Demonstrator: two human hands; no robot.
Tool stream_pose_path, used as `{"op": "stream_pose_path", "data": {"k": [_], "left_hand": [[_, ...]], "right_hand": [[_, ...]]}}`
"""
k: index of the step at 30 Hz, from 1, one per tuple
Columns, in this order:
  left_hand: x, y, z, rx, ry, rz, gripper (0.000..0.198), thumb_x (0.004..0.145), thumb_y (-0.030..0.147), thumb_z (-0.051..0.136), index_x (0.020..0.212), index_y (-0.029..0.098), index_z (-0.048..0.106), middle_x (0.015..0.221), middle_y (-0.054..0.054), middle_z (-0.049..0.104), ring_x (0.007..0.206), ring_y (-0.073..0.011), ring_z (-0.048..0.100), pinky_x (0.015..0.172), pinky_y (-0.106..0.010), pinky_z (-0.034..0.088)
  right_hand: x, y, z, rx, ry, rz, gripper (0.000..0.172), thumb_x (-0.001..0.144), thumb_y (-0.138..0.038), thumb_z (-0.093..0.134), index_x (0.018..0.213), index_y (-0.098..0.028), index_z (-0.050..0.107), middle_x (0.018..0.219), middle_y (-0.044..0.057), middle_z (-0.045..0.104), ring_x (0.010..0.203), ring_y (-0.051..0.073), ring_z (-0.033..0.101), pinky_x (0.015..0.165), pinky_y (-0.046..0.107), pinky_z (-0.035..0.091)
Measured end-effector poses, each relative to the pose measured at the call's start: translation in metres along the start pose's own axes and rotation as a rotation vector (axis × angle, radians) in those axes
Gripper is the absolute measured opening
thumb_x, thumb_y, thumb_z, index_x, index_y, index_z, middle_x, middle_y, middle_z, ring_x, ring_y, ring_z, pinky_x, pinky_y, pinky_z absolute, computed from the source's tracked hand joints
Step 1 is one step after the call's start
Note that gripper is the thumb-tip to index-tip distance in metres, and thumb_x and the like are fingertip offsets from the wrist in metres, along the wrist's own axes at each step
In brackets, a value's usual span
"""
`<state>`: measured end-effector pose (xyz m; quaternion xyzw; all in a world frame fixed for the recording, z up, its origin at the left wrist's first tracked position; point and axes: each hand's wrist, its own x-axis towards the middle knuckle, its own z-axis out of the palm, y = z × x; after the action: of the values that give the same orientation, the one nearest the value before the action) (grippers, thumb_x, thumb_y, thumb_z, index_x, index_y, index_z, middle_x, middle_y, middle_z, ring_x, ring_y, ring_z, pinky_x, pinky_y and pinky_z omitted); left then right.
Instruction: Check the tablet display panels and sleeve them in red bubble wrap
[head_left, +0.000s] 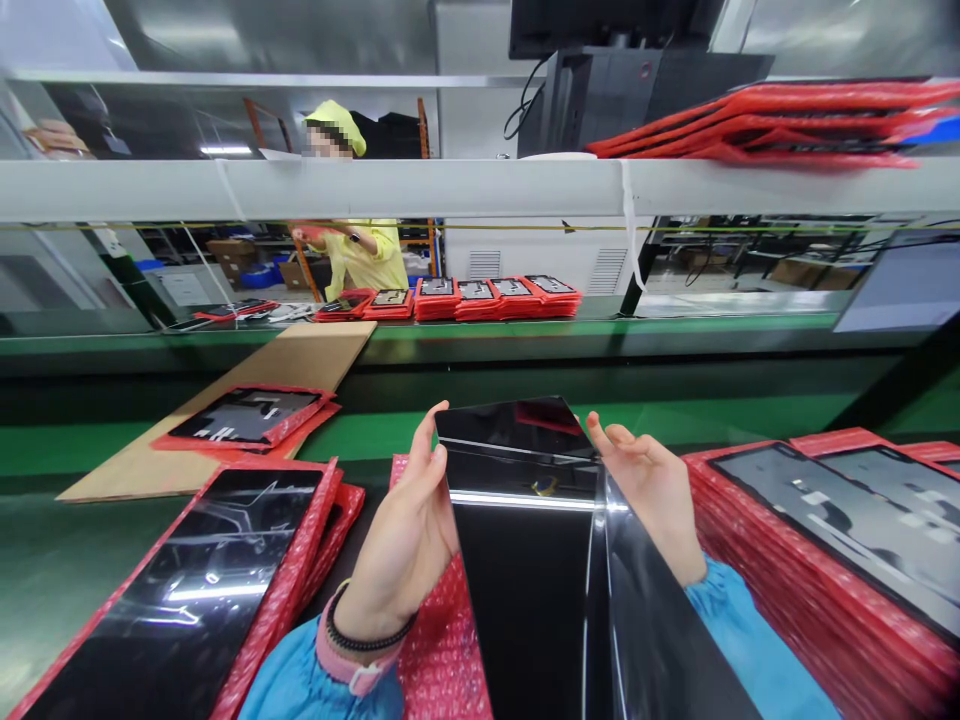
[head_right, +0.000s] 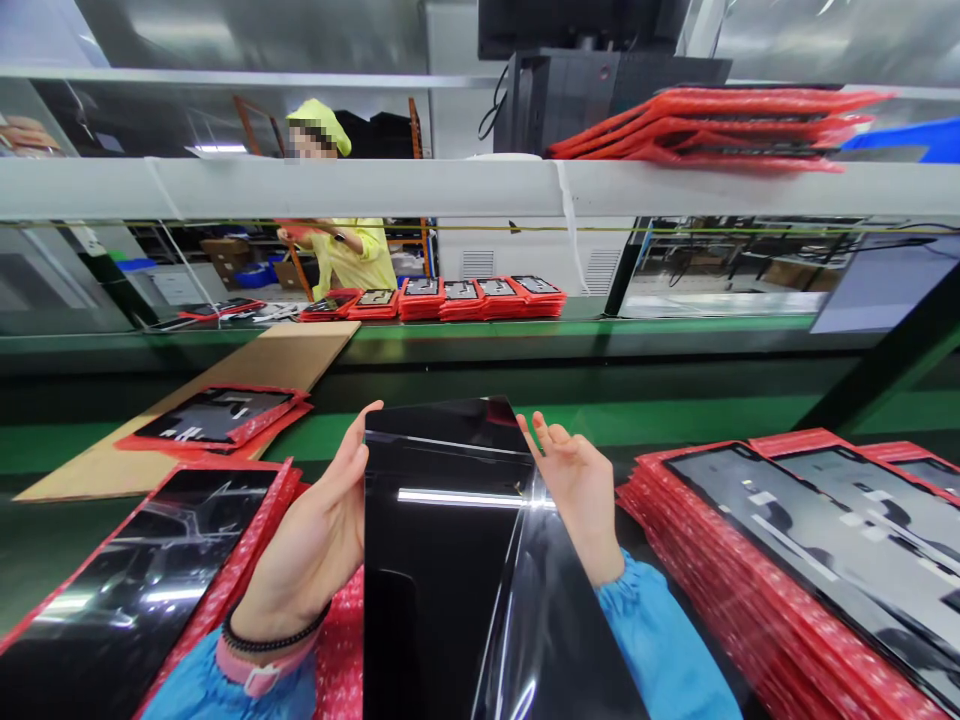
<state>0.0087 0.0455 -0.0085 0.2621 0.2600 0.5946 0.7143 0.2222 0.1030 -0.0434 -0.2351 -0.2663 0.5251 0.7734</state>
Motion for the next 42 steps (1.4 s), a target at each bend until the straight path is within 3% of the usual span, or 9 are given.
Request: {"op": "stream_pose_path", "data": {"k": [14,20,23,26,30,33,36,38,42], "left_hand": [[-0.010,0.004,0.008,-0.025,0.004,-0.001,0.043,0.091,0.023,0.049,0.131,0.037,0.044,0.127,0.003,0.060,0.122,-0.0174,0.051,0.109,-0.034,0.033],[-0.006,0.001,0.002,-0.068,-0.010,0.028,0.040,0.091,0.030,0.051,0.130,0.033,0.048,0.128,0.004,0.059,0.128,-0.0139,0.044,0.111,-0.027,0.026],[-0.007,0.001,0.000,-0.041,-0.009,0.034,0.043,0.089,0.037,0.053,0.131,0.034,0.047,0.131,0.005,0.056,0.127,-0.0151,0.045,0.110,-0.027,0.028],[-0.010,0.001,0.001,0.055,-0.052,0.010,0.053,0.085,0.037,0.059,0.134,0.041,0.041,0.130,0.004,0.057,0.120,-0.0202,0.053,0.106,-0.035,0.036],[-0.011,-0.004,0.003,0.244,-0.067,0.076,0.088,0.068,0.010,0.072,0.138,0.044,0.032,0.131,0.004,0.056,0.124,-0.0199,0.049,0.105,-0.031,0.035],[-0.006,-0.009,-0.004,0.326,0.013,0.065,0.086,0.068,0.014,0.072,0.137,0.045,0.032,0.136,0.005,0.052,0.129,-0.0207,0.042,0.104,-0.030,0.035],[0.000,-0.010,-0.021,0.448,0.138,0.039,0.059,0.078,0.036,0.065,0.132,0.043,0.041,0.141,0.007,0.047,0.134,-0.0206,0.036,0.108,-0.032,0.030],[0.005,-0.008,-0.036,0.541,0.204,0.061,0.050,0.080,0.042,0.061,0.129,0.038,0.047,0.141,0.007,0.047,0.135,-0.0199,0.035,0.111,-0.031,0.025],[0.013,-0.006,-0.065,0.638,0.263,0.057,0.053,0.077,0.043,0.062,0.127,0.026,0.053,0.141,-0.002,0.049,0.136,-0.0254,0.032,0.113,-0.038,0.024]], "right_hand": [[-0.005,-0.007,0.010,-0.205,-0.064,0.016,0.024,0.052,-0.024,0.075,0.044,-0.023,0.051,0.056,-0.003,0.049,0.105,0.023,0.058,0.104,0.034,0.044],[-0.008,-0.009,0.013,-0.362,-0.115,0.060,0.021,0.053,-0.036,0.078,0.052,-0.024,0.061,0.081,0.004,0.066,0.128,0.028,0.040,0.109,0.033,0.034],[-0.011,-0.008,0.012,-0.454,-0.124,0.082,0.015,0.057,-0.028,0.078,0.062,-0.023,0.065,0.101,0.002,0.068,0.126,0.028,0.043,0.107,0.036,0.033],[-0.012,-0.005,0.010,-0.519,-0.120,0.087,0.024,0.060,-0.024,0.078,0.081,-0.024,0.067,0.119,0.002,0.062,0.119,0.026,0.051,0.100,0.037,0.040],[-0.013,-0.002,0.006,-0.526,-0.096,0.013,0.044,0.065,-0.030,0.076,0.105,-0.030,0.059,0.117,0.002,0.062,0.117,0.023,0.054,0.096,0.036,0.045],[-0.011,-0.002,-0.010,-0.538,-0.070,-0.062,0.036,0.077,-0.040,0.064,0.111,-0.031,0.055,0.123,0.004,0.058,0.118,0.023,0.053,0.093,0.039,0.048],[-0.003,0.000,-0.047,-0.633,-0.052,-0.113,0.033,0.078,-0.043,0.063,0.106,-0.026,0.059,0.126,0.006,0.057,0.126,0.024,0.045,0.102,0.042,0.040],[0.003,0.002,-0.076,-0.741,-0.067,-0.058,0.036,0.075,-0.037,0.070,0.105,-0.021,0.062,0.123,0.008,0.059,0.124,0.026,0.046,0.110,0.046,0.029],[0.008,0.014,-0.115,-0.886,-0.205,0.164,0.028,0.086,-0.030,0.062,0.111,-0.016,0.060,0.124,0.009,0.060,0.117,0.027,0.053,0.102,0.054,0.036]]}}
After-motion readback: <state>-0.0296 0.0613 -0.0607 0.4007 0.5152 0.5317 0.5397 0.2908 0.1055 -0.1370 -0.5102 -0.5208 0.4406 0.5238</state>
